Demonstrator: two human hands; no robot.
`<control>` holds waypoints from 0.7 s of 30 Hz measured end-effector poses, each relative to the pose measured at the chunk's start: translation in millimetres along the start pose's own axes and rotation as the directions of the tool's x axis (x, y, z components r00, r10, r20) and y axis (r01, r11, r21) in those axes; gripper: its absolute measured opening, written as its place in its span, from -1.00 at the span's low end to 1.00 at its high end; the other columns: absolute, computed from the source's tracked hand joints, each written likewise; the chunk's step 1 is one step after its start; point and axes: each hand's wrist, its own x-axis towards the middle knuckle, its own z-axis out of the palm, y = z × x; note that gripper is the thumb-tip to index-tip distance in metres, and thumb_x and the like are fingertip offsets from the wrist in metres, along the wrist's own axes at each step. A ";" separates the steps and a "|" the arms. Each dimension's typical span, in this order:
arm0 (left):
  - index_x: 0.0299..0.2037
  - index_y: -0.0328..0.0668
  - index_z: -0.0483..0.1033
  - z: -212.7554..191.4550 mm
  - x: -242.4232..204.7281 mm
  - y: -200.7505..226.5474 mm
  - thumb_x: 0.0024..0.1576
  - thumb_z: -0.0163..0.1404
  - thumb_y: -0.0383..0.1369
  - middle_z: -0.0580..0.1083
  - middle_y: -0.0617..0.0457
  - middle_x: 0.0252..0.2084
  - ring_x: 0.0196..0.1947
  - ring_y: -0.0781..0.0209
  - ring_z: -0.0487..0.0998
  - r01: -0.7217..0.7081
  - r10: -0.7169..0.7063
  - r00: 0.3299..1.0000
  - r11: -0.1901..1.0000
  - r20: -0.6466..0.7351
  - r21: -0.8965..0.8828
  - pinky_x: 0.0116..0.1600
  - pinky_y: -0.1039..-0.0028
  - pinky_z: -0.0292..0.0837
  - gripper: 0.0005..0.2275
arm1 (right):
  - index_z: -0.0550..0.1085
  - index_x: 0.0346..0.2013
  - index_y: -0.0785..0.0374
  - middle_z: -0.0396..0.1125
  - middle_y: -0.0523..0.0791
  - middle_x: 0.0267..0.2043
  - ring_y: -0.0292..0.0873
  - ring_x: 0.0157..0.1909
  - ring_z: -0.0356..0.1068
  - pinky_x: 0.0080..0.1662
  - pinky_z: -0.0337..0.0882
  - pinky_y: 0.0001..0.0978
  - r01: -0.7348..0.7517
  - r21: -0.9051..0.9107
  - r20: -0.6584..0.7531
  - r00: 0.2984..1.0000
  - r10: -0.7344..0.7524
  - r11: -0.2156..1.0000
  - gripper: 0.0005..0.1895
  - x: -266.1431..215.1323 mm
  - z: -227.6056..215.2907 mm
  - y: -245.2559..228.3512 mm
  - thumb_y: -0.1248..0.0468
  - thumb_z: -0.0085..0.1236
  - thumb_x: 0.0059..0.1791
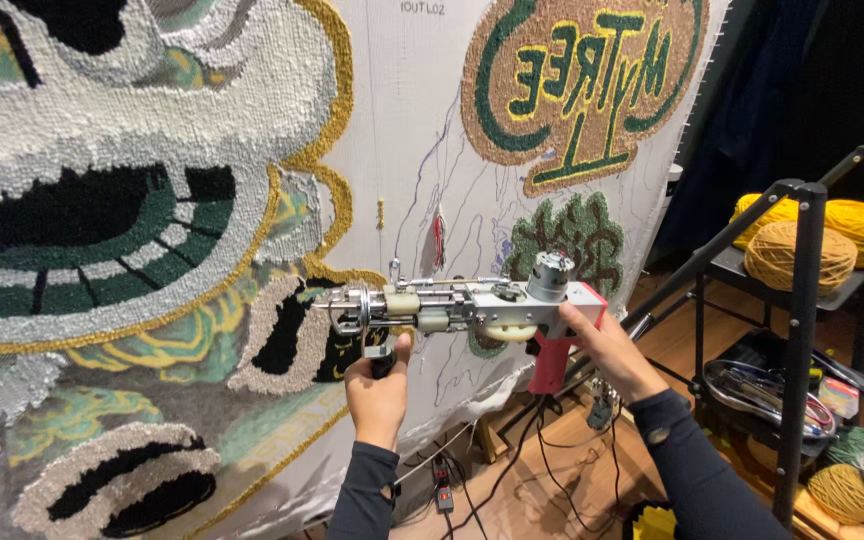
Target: The person uses a pneumatic tufting gun to apply yarn to a large canvas featuring a skull design. They then switch to using scissors to trim the yarn loops along the edges of the design for a clean finish.
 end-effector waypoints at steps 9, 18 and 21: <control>-0.56 -0.19 0.56 -1.8 -17.3 33.1 -0.04 0.19 0.12 0.49 0.03 -0.65 -0.60 0.01 0.52 -0.085 0.094 0.995 0.967 -0.027 0.241 -0.41 0.30 0.37 -0.53 | 0.34 0.29 0.26 0.27 0.04 0.29 0.05 0.37 0.26 0.34 0.26 -0.11 0.619 -0.651 0.145 0.669 -0.729 0.439 -0.18 -21.6 25.4 -121.8 -0.05 0.39 -0.13; -0.44 0.02 0.65 30.1 -22.0 50.6 -0.06 0.19 0.13 0.47 -0.09 -0.63 -0.52 -0.18 0.53 -0.109 0.050 0.986 0.918 0.161 0.381 -0.40 0.18 0.35 -0.62 | 0.38 0.31 0.05 0.42 -0.14 0.18 -0.02 0.16 0.32 0.20 0.28 -0.24 0.373 -0.866 0.452 0.869 0.200 0.334 -0.07 14.3 10.3 -113.0 -0.02 0.49 -0.32; -0.43 0.04 0.65 55.1 -21.0 45.8 -0.08 0.19 0.13 0.47 -0.10 -0.62 -0.53 -0.19 0.53 -0.159 0.074 0.968 0.919 0.238 0.361 -0.41 0.16 0.35 -0.63 | 0.45 0.17 0.20 0.48 -0.06 0.11 -0.12 0.13 0.47 0.14 0.42 -0.34 0.295 -0.795 0.442 0.880 0.173 0.530 -0.19 23.0 -27.8 -64.6 0.07 0.49 -0.34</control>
